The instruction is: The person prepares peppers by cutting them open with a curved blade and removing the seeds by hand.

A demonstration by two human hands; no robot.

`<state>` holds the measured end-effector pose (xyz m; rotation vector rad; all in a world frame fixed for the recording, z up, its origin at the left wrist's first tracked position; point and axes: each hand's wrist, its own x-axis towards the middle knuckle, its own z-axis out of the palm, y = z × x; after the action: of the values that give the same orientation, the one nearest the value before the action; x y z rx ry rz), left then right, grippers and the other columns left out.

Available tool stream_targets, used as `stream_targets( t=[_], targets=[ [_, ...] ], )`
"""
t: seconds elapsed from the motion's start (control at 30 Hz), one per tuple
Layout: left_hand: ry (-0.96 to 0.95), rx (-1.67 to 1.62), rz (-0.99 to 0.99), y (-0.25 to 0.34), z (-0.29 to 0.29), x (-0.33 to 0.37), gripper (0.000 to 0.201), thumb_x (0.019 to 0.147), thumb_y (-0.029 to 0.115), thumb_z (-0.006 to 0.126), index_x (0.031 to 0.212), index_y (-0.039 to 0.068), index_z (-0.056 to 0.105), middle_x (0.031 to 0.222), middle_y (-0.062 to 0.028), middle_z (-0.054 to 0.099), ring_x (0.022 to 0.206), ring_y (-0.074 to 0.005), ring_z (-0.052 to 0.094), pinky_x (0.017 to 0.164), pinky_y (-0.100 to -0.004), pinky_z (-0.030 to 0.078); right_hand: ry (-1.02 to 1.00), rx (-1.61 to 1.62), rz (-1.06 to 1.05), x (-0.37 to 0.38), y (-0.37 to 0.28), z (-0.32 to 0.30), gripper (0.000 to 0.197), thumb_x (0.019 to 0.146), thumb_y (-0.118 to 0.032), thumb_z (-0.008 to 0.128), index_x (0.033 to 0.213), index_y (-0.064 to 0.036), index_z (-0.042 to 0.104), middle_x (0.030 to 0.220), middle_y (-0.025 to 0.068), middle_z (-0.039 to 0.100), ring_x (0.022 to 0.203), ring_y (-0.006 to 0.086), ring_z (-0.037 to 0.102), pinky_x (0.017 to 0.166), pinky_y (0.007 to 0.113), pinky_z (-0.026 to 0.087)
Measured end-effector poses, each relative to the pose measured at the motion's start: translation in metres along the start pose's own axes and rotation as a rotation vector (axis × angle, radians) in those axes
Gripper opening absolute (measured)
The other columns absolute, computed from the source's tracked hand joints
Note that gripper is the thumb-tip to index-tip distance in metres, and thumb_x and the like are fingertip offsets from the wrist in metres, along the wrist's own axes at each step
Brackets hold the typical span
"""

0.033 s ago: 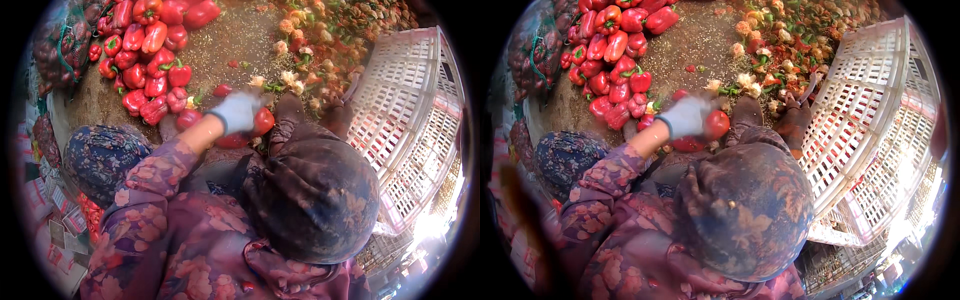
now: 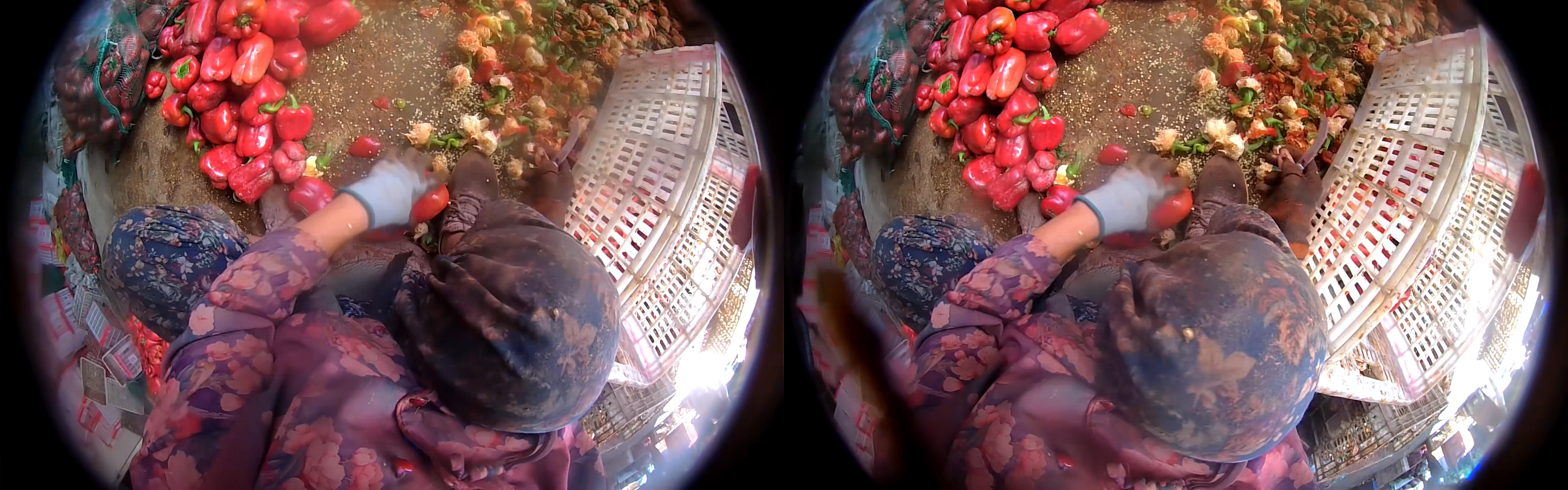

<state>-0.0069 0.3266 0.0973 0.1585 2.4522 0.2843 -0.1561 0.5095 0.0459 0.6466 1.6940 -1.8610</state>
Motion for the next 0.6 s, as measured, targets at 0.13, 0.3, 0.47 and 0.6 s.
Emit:
stream_targets(
  t=[0.13, 0.3, 0.47, 0.6],
  targets=[
    [0.296, -0.055, 0.077, -0.005, 0.043, 0.011, 0.063, 0.073, 0.032, 0.069, 0.126, 0.005, 0.049, 0.115, -0.0163, 0.056, 0.112, -0.03, 0.053, 0.095, -0.043, 0.043, -0.085, -0.037, -0.003, -0.004, -0.002, 0.018, 0.007, 0.089, -0.01, 0.059, 0.096, -0.0087, 0.058, 0.069, 0.0038, 0.059, 0.048, 0.0126, 0.049, 0.036, 0.029, 0.04],
    [0.614, -1.632, -0.41, -0.049, 0.017, 0.015, 0.053, 0.075, 0.025, 0.068, 0.12, 0.001, 0.052, 0.103, -0.0134, 0.064, 0.097, -0.0227, 0.062, 0.082, -0.0378, 0.052, -0.299, -0.045, -0.035, -0.024, -0.019, 0.038, 0.012, 0.09, -0.013, 0.06, 0.1, -0.0085, 0.06, 0.07, 0.0041, 0.06, 0.045, 0.0101, 0.048, 0.036, 0.026, 0.039],
    [0.706, -1.947, 0.339, -0.066, -0.076, 0.013, 0.041, 0.085, 0.033, 0.062, 0.11, 0.001, 0.059, 0.097, -0.0075, 0.064, 0.087, -0.0172, 0.064, 0.079, -0.03, 0.054, -0.601, -0.307, -0.225, -0.041, -0.053, 0.077, 0.021, 0.089, -0.014, 0.063, 0.107, -0.0038, 0.061, 0.073, 0.0, 0.058, 0.058, 0.0066, 0.05, 0.049, 0.023, 0.043],
    [0.855, -2.089, 0.214, -0.061, -0.104, 0.012, 0.05, 0.085, 0.042, 0.062, 0.117, 0.004, 0.054, 0.108, -0.0077, 0.061, 0.095, -0.0177, 0.063, 0.082, -0.0328, 0.055, -0.676, -0.495, -0.296, -0.065, -0.079, 0.099, 0.019, 0.089, -0.012, 0.064, 0.104, -0.001, 0.061, 0.077, -0.0002, 0.06, 0.071, 0.0069, 0.053, 0.063, 0.024, 0.047]
  ],
)
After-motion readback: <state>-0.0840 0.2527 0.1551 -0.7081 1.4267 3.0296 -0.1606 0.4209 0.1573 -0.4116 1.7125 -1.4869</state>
